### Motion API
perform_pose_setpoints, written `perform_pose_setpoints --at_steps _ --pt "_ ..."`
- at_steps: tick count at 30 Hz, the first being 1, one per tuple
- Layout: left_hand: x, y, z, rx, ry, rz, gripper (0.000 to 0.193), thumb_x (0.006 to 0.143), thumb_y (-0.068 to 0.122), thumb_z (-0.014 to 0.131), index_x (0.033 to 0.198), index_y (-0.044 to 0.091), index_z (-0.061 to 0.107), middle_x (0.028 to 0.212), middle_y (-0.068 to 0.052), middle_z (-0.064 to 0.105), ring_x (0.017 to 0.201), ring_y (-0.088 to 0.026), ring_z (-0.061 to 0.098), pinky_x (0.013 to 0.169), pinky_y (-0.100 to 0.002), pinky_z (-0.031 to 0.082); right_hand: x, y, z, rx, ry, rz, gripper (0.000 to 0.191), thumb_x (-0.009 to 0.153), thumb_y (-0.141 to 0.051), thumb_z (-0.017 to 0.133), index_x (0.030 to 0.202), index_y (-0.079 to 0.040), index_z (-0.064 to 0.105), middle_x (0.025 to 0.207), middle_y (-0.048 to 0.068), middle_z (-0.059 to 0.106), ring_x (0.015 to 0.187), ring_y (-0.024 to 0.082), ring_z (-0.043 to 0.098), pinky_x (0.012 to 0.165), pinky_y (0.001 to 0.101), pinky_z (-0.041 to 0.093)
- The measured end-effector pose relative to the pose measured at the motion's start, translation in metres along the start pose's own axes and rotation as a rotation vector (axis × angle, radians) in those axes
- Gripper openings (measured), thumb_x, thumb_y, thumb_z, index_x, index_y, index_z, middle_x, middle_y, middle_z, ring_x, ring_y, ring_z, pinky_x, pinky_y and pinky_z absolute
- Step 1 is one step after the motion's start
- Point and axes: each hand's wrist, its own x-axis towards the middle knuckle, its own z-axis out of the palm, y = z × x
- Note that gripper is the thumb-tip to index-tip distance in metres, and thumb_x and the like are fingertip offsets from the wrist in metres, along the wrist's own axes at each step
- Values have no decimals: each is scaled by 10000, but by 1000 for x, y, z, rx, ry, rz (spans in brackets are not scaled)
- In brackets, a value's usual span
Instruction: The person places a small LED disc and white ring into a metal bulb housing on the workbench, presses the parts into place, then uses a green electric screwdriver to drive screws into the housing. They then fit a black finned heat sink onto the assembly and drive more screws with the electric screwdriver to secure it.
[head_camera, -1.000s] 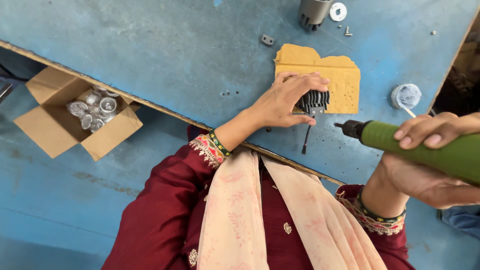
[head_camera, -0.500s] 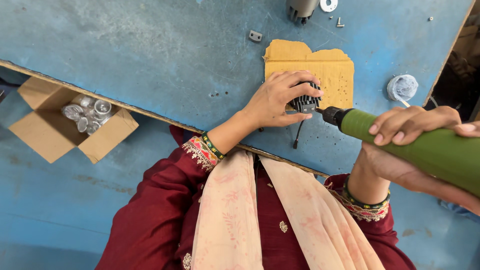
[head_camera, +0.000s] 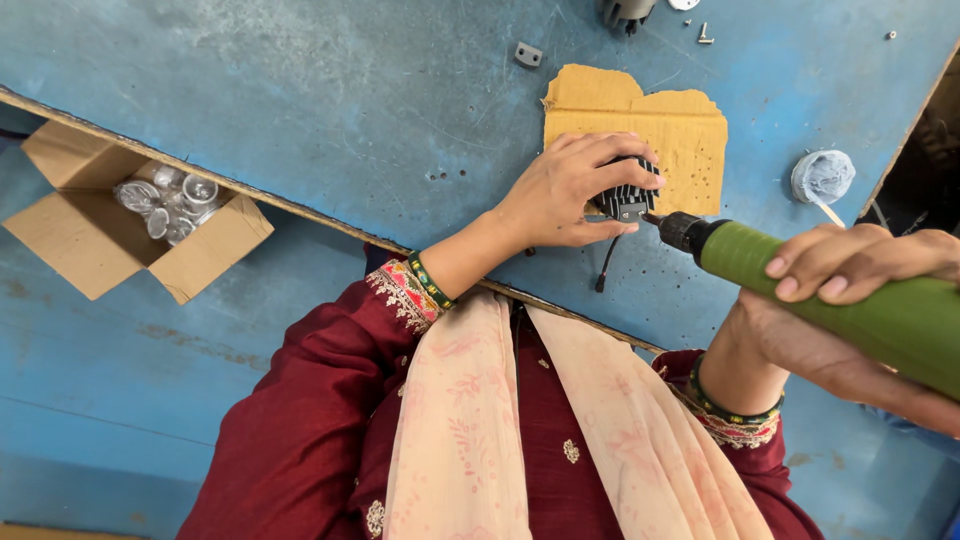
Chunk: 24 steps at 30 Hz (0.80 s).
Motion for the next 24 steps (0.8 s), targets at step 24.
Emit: perform_pose_setpoints --at_steps 24 --pt "1 0 7 -6 38 -4 411 905 368 823 1247 236 636 1367 32 600 1349 -258 581 1096 -390 536 -11 -17 4 118 -211 43 1120 766 -1010 335 1292 -33 484 859 102 484 620 245 512 536 432 485"
